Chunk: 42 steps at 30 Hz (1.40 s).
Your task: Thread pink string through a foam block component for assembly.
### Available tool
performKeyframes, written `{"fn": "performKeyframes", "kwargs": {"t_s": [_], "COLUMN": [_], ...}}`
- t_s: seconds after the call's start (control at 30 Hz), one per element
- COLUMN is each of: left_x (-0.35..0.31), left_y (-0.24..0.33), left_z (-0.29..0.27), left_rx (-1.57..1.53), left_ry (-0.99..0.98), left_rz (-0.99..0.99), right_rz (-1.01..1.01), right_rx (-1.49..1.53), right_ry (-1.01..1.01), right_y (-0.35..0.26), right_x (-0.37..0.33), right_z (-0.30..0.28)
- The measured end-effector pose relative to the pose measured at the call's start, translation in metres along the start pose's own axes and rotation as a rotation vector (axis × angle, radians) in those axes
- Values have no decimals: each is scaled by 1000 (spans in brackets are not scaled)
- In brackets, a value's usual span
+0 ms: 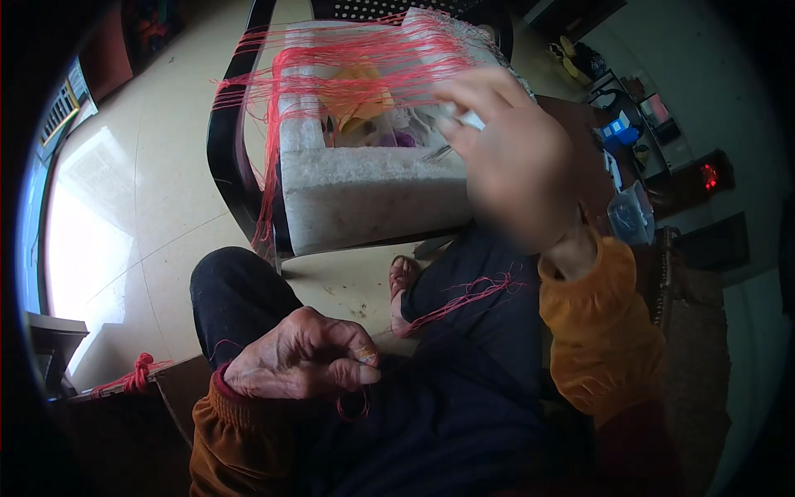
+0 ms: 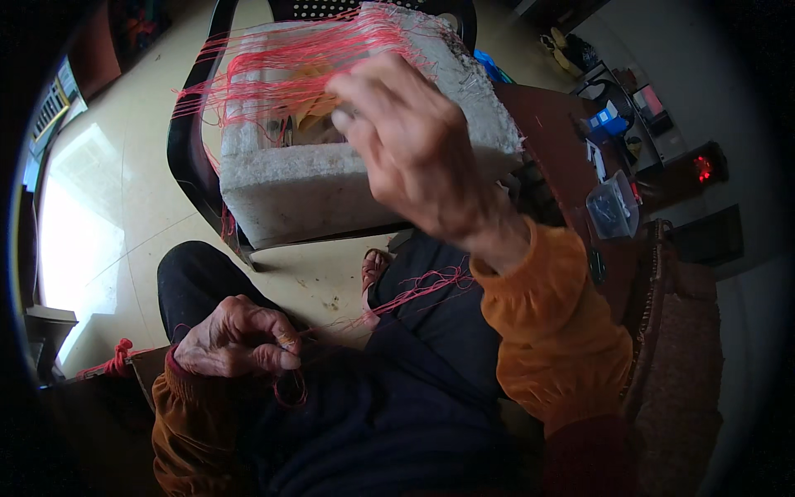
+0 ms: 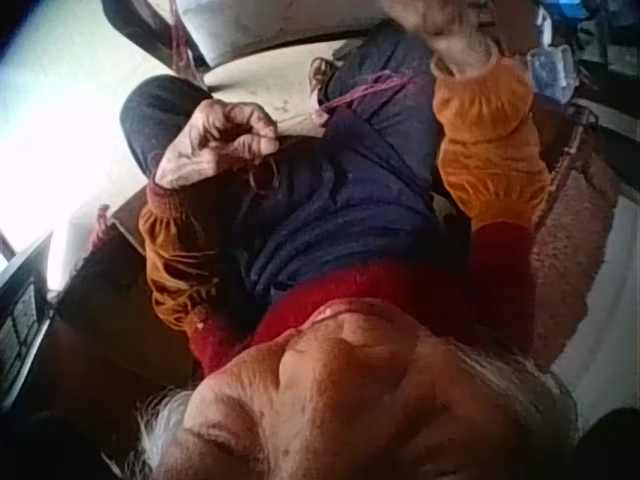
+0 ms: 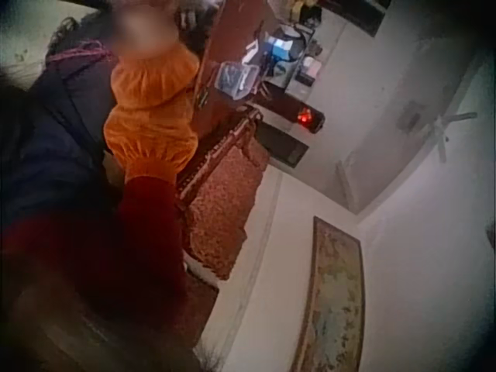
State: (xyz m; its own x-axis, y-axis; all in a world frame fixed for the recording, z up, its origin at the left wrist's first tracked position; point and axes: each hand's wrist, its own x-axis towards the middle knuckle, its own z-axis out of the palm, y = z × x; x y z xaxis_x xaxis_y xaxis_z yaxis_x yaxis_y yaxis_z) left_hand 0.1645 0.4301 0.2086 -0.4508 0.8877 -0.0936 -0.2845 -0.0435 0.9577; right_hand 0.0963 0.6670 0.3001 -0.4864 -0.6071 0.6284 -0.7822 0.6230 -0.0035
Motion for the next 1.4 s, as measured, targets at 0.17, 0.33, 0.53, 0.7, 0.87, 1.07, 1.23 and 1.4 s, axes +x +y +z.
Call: {"fn": "performKeyframes", "kwargs": {"t_s": [0.17, 0.33, 0.53, 0.7, 0.87, 1.07, 1.23, 1.4], "left_x": [-1, 1, 3, 5, 3, 4, 2, 3], "left_y": [-4, 0, 0, 0, -2, -5, -4, 0], "left_z": [-2, -2, -2, -3, -4, -3, -1, 2], "left_rx": [8, 42, 22, 26, 1, -41, -37, -39], "left_ry": [-2, -9, -9, -4, -14, -16, -16, 6], "left_rz": [-52, -43, -91, -38, -60, -34, -46, -68], "right_rz": [-32, 251, 344, 341, 291, 276, 264, 279], "right_rx": [-64, 29, 64, 60, 49, 17, 42, 39], "right_ry": [48, -250, -318, -312, -271, -309, -275, -261], "right_y": [-24, -30, -26, -25, -30, -27, -31, -34], "right_x": [-47, -81, -76, -74, -67, -69, -61, -60], "right_z": [-2, 23, 42, 49, 51, 57, 57, 64]}}
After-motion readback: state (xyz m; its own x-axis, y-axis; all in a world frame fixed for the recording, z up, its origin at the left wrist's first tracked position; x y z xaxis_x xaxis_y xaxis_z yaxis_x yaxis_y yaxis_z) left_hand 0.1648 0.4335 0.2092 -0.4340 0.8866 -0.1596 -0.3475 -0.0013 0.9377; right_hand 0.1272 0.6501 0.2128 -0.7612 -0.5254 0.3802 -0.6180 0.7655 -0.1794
